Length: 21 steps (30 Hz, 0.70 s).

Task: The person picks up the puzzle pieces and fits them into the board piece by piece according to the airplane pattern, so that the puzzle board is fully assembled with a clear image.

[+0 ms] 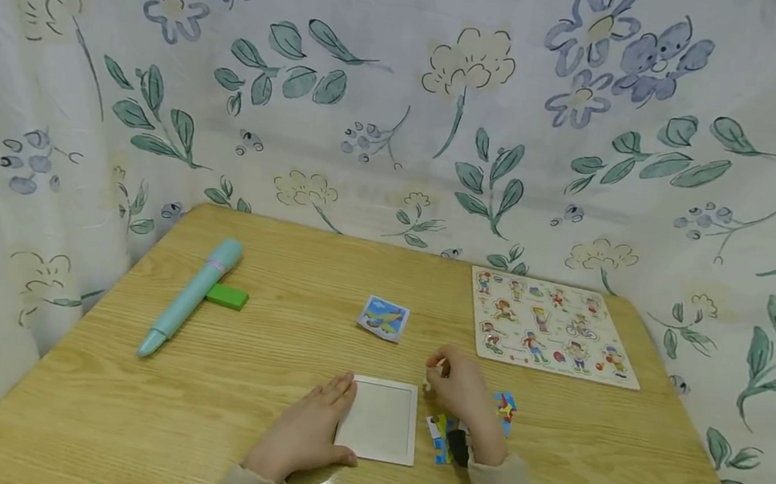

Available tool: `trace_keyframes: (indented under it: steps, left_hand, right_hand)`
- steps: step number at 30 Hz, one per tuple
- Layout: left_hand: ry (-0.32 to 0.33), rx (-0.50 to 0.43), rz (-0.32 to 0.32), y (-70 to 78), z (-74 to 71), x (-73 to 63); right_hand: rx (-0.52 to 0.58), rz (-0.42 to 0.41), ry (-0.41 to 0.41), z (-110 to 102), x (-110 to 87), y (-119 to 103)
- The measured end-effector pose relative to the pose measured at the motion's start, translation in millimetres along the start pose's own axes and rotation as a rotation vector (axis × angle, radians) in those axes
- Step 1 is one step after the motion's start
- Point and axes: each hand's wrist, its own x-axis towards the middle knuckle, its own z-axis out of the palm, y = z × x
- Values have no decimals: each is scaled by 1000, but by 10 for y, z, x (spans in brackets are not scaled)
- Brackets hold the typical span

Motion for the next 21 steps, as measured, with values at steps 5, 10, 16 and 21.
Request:
trace_keyframes:
  steps: [5,10,16,21]
  left_hand:
    - [3,3,-4,1,0,6]
    - [4,4,-16,-7,-3,-12]
    - [2,10,-8,-2,-4,-15]
    - [-3,6,-9,3,-7,-17]
  right_hand:
    - [-84,-29,-32,94,12,-116]
    - [-180,-94,-94,255,1,-269]
    - [-45,-118,-318,404,31,-318]
    - [67,-131,-392,434,40,-311]
